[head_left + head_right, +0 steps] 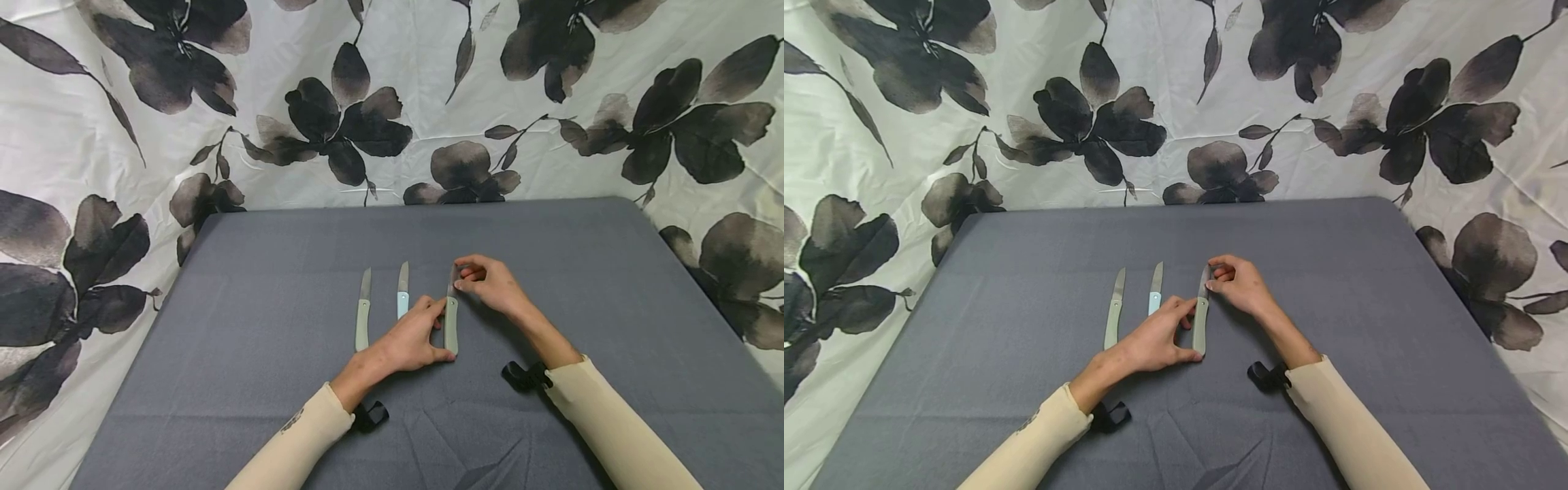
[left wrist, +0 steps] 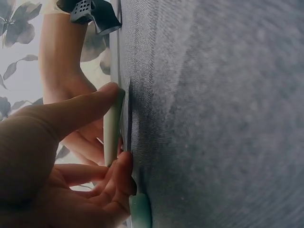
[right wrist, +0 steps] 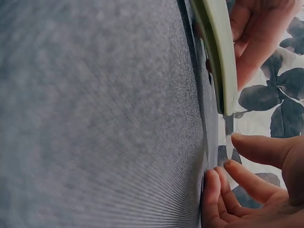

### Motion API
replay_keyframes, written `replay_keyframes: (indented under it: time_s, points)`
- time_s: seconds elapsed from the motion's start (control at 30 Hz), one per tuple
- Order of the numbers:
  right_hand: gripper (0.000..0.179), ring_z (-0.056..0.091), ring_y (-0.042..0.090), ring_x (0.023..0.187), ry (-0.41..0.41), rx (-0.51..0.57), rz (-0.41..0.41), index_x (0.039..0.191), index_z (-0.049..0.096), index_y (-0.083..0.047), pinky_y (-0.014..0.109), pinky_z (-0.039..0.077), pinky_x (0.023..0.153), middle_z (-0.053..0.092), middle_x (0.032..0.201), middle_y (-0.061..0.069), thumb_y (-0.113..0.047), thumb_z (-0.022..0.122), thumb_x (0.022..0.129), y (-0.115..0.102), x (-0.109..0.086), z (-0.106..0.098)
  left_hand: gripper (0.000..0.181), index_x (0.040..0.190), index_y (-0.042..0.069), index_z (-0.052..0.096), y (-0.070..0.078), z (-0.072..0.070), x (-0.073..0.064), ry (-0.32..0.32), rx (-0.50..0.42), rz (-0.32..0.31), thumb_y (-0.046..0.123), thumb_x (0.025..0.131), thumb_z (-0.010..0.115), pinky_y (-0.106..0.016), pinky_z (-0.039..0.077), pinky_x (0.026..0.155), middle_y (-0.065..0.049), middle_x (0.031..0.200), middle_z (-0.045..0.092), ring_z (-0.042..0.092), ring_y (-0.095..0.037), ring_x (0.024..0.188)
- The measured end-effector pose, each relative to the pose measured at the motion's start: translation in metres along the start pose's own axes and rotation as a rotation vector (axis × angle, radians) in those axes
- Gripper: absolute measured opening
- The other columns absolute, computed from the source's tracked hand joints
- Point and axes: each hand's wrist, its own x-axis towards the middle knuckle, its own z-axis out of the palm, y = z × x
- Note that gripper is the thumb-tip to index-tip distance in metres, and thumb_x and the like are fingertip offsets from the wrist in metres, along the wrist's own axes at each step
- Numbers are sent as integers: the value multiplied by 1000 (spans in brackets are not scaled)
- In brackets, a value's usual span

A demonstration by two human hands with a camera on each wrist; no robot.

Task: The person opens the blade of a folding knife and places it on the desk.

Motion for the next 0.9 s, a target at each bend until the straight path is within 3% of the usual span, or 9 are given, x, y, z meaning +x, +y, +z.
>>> replay_keyframes:
  time_s: [0.27,0.53,0.67,0.77,0.9]
  points:
    - [43,63,35,108,-9,-25,-13,140,62,1,33,49,80,66,122,25,-10,70,99,3,3,2,93,162,5,34,3,0,1,-33,19,-50,27,88,86,-22,47,75,-12,121,51,49,-9,86]
    - [43,61,34,106,-27,-46,-32,140,63,3,31,47,79,63,121,25,-12,69,99,2,3,2,74,148,3,51,4,-1,1,-33,31,-76,28,87,86,-20,45,69,-10,115,52,48,-8,78]
    - [45,60,34,105,-33,-73,-39,140,62,4,32,47,79,62,121,25,-12,69,99,2,4,2,80,152,2,48,4,-2,1,-25,27,-80,30,88,86,-21,46,71,-10,118,53,48,-8,81]
    - [47,60,35,107,-45,-82,-30,143,60,4,33,48,80,61,123,25,-14,68,100,2,2,2,84,156,4,44,3,-2,-2,8,11,-86,32,89,85,-22,48,75,-10,122,53,53,-10,89]
    - [46,61,35,111,-61,-80,-6,144,58,1,36,50,82,61,128,25,-17,65,103,3,-2,2,70,154,7,50,0,-6,-8,120,3,-60,31,95,79,-26,53,81,-10,123,55,60,-17,101]
